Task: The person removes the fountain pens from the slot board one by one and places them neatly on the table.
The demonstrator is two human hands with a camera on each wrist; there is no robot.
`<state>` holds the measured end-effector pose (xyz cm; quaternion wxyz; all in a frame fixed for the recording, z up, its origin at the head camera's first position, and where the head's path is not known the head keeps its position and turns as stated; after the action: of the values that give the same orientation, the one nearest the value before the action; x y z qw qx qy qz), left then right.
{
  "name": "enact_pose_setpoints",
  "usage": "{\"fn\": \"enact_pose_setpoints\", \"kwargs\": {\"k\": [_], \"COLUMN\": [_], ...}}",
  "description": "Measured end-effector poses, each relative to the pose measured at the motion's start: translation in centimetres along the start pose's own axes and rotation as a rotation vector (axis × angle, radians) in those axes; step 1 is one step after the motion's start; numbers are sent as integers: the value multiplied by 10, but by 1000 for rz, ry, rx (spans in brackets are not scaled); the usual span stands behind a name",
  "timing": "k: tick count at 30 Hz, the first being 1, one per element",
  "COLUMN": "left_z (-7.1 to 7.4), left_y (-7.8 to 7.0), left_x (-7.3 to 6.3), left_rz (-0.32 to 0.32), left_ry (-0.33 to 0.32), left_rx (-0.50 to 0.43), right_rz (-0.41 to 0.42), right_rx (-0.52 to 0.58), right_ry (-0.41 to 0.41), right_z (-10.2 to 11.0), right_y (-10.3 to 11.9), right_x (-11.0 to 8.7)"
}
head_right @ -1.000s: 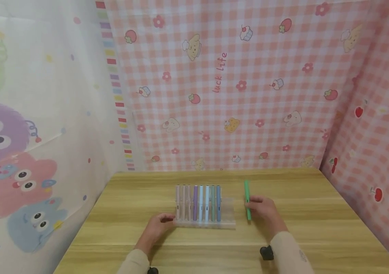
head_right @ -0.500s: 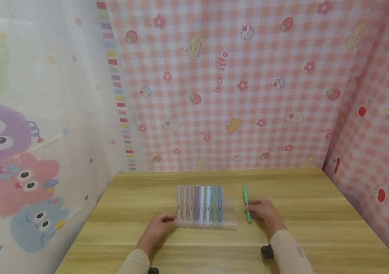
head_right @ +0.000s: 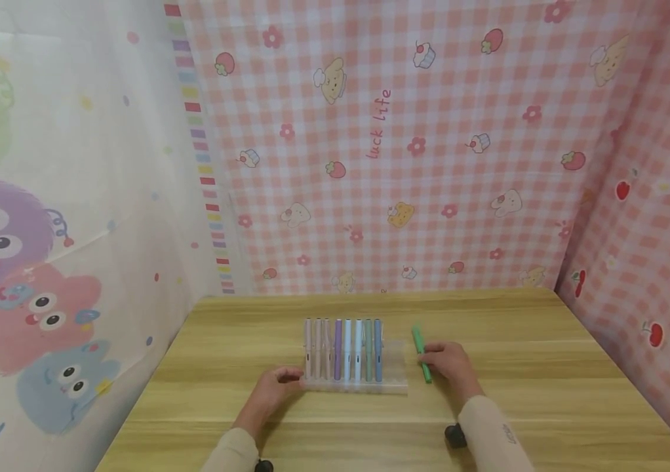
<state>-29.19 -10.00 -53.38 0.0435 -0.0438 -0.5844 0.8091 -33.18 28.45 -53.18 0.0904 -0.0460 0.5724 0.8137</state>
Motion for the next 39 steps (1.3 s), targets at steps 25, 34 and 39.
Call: {"fn": "enact_pose_setpoints", "kwargs": {"k": [25,34,39], "left_z": [0,0,-1], "left_y": [-2,-1,3], "left_x": [0,-1,1], "left_rz": [-24,-2,2], "left_ry": [-2,0,4], "left_rx": [-9,-17,-19], "right_rz": [5,7,39], "right_rx": [-70,-16,-68], "right_ry": [-27,-7,-41], "right_z": [-4,2,7], "right_y": [10,7,9], "right_x": [-7,-10,-13]}}
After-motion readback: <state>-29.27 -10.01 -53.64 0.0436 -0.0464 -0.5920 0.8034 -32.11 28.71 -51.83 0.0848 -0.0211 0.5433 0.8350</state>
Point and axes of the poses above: each hand's wrist, its own x-axis towards the middle knuckle, its own z-axis out of the back of the hand, y = z × x, the point moved 2 cm from there along x, towards the middle knuckle, and after that the axes turned 3 degrees about -x, right-handed, at the moved point
